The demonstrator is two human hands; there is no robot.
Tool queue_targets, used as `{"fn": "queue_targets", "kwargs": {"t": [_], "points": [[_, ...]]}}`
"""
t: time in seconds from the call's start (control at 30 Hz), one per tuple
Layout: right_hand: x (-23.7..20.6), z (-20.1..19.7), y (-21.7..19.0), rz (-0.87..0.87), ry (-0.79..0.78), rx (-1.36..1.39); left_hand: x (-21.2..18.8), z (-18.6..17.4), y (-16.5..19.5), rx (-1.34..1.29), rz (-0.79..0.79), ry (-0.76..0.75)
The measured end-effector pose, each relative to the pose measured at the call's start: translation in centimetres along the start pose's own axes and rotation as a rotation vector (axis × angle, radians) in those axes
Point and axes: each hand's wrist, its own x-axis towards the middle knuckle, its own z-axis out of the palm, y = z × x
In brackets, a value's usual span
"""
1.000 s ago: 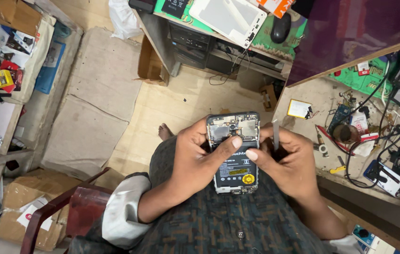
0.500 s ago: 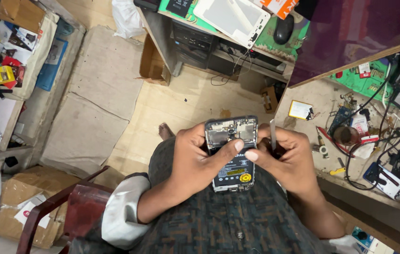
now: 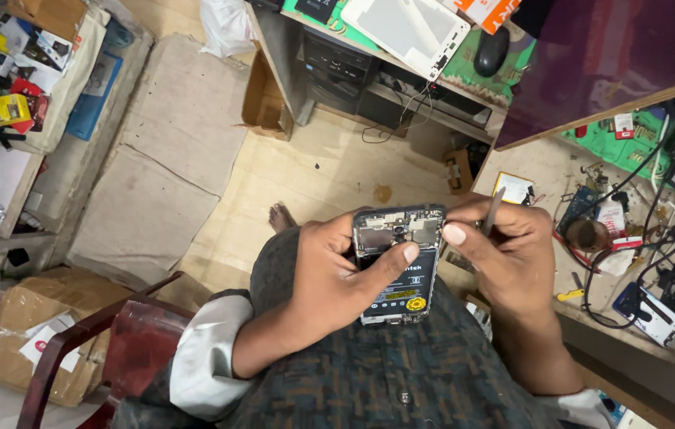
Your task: The person disassembles a smartphone at a repair counter, prying open the back cover and removing the battery. They use a metal pry tool to work around the phone's edge, handle the detached screen, and manipulate internal components while seated.
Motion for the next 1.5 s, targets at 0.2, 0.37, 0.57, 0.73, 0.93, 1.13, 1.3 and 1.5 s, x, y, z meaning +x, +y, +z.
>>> {"fn": "queue_targets", "kwargs": {"t": [0.2,0.37,0.57,0.73,0.93,1.13,1.3,1.5], "points": [[-0.6,0.3,-0.4,0.067,0.086,-0.020,-0.3,0.2,0.1,0.124,0.078,0.027],[-0.9,0.2,-0.8,0.017,0.094,-0.141,-0.5,0.5,0.1,0.240,0.144,0.066],[-1.1,0.3,-0.7,-0.019,0.082,-0.116,-0.6,0.7,-0.2,0.242,0.174,0.070],[-1.2,0.0,-0.4,-0.037,0.092,-0.134,-0.6,1.1,-0.4,0.241,0.173,0.065],[-1.3,-0.2,-0.5,-0.042,0.098,-0.115,-0.3,1.5,-0.5,0.246,0.166,0.066],[-1.4,-0.5,-0.8,-0.047,0.125,-0.146,0.0,1.9,-0.2,0.292,0.181,0.051],[-1.5,-0.8,-1.0,-0.040,0.129,-0.177,0.2,2.2,-0.4,0.339,0.209,0.061],[-1.5,-0.8,-1.1,-0.060,0.134,-0.228,0.2,2.3,-0.3,0.295,0.201,0.050]]}}
